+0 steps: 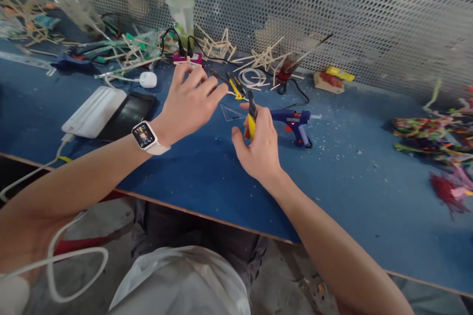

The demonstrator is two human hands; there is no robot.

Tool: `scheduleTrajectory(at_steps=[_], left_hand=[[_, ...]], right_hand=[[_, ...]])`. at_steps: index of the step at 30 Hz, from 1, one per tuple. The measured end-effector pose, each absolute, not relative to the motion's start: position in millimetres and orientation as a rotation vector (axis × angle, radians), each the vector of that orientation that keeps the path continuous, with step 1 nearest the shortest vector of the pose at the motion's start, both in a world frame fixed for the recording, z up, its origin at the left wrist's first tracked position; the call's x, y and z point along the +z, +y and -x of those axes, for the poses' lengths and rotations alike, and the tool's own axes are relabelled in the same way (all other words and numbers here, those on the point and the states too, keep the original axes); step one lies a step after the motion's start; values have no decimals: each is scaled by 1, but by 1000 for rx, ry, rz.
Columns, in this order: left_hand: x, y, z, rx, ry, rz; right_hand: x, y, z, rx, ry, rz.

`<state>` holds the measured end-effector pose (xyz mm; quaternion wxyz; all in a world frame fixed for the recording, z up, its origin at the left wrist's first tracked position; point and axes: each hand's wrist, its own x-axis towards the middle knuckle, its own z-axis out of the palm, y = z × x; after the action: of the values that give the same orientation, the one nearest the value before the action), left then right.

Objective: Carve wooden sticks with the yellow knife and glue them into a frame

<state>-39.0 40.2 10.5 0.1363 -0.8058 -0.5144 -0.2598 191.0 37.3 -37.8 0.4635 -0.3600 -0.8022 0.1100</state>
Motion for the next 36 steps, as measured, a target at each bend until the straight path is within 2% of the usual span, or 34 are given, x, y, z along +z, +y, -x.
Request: scheduleTrajectory(at_steps=[7, 11, 18, 21, 31, 34, 36], left_hand=[[8, 30, 24, -512, -1386, 2354], [0, -4, -3, -316, -1347, 2391], [-26, -47, -40, -622, -1015, 2316], [-28, -47, -40, -621, -978, 2332], [-16, -14, -21, -390, -1274, 2601], [-18, 6, -7, -456, -1451, 2724], [-20, 17, 1, -627, -1573, 2750]], right_hand=[[-34, 31, -188, 233, -1850, 879], [-23, 28, -189, 51, -1633, 870], [-21, 44, -199, -30, -1686, 920], [-24, 46, -200, -23, -1739, 939], [-23, 40, -195, -16, -1684, 927], [-24, 40, -193, 20, -1652, 943], [-24, 39, -192, 42, -1636, 937]])
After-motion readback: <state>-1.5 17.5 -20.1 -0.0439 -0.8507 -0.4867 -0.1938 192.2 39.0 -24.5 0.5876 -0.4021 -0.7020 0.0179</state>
